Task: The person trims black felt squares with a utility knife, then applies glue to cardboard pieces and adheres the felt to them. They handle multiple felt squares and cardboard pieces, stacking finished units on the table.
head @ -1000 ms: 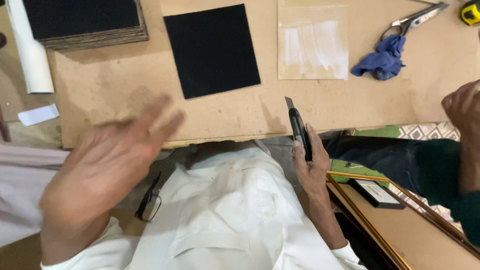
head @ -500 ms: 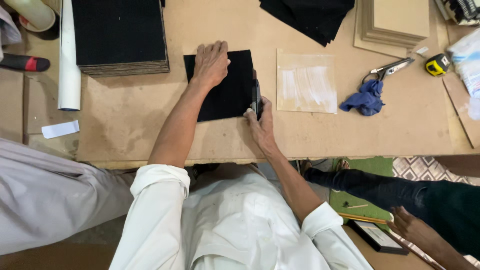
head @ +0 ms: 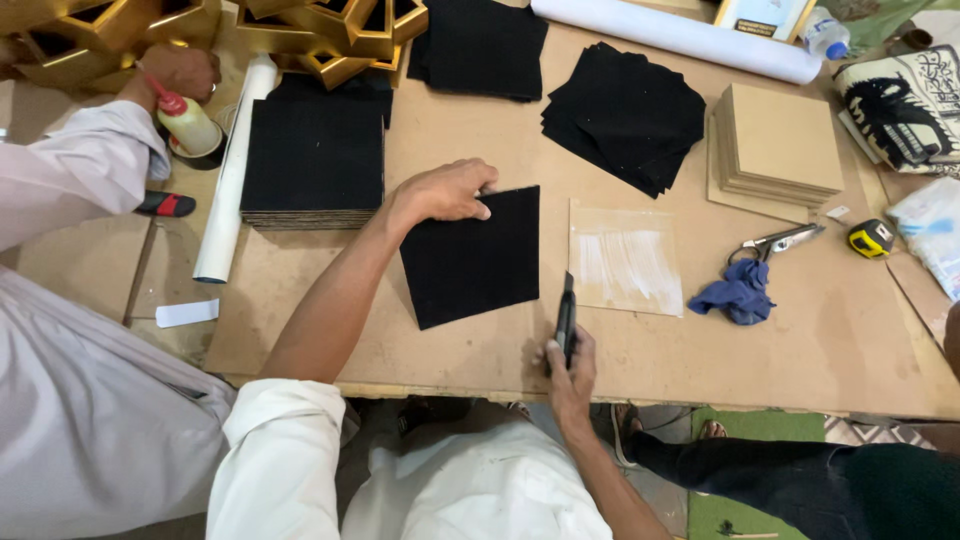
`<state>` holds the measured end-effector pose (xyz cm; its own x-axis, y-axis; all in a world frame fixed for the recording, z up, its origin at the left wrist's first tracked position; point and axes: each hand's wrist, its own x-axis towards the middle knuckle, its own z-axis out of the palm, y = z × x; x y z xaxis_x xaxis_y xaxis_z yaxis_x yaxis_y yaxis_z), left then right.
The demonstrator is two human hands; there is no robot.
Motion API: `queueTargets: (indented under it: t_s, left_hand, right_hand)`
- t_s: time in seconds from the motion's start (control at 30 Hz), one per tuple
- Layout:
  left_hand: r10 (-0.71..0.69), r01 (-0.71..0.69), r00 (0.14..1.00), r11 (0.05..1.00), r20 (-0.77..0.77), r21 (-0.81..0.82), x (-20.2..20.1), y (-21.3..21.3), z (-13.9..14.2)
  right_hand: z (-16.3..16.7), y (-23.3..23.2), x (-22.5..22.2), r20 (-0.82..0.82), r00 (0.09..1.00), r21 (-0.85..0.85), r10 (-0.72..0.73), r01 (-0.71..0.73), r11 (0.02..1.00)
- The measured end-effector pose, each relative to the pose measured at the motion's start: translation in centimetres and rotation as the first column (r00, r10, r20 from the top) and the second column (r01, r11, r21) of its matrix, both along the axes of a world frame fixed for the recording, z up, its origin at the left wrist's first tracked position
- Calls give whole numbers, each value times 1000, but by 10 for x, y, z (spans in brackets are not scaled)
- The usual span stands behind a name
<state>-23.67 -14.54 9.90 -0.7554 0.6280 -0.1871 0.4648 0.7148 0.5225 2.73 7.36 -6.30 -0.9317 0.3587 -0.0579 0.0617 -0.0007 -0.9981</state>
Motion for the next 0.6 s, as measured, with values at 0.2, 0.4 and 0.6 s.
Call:
queueTargets:
  t_s: [0.2,0.4,0.6]
  left_hand:
    - [44,47,956,953,-291,299,84,-6,40]
    - [283,-107,941,769,-185,630,136,-29,68]
    - [420,-447,855,297,305,844,163,-52,33]
  right_hand:
    - [2,19,48,2,999,75,-49,49,996]
    - [7,10,39,-49,999,234,-22,33,972]
    - [0,2,25,-9,1000,131,-13,14,991]
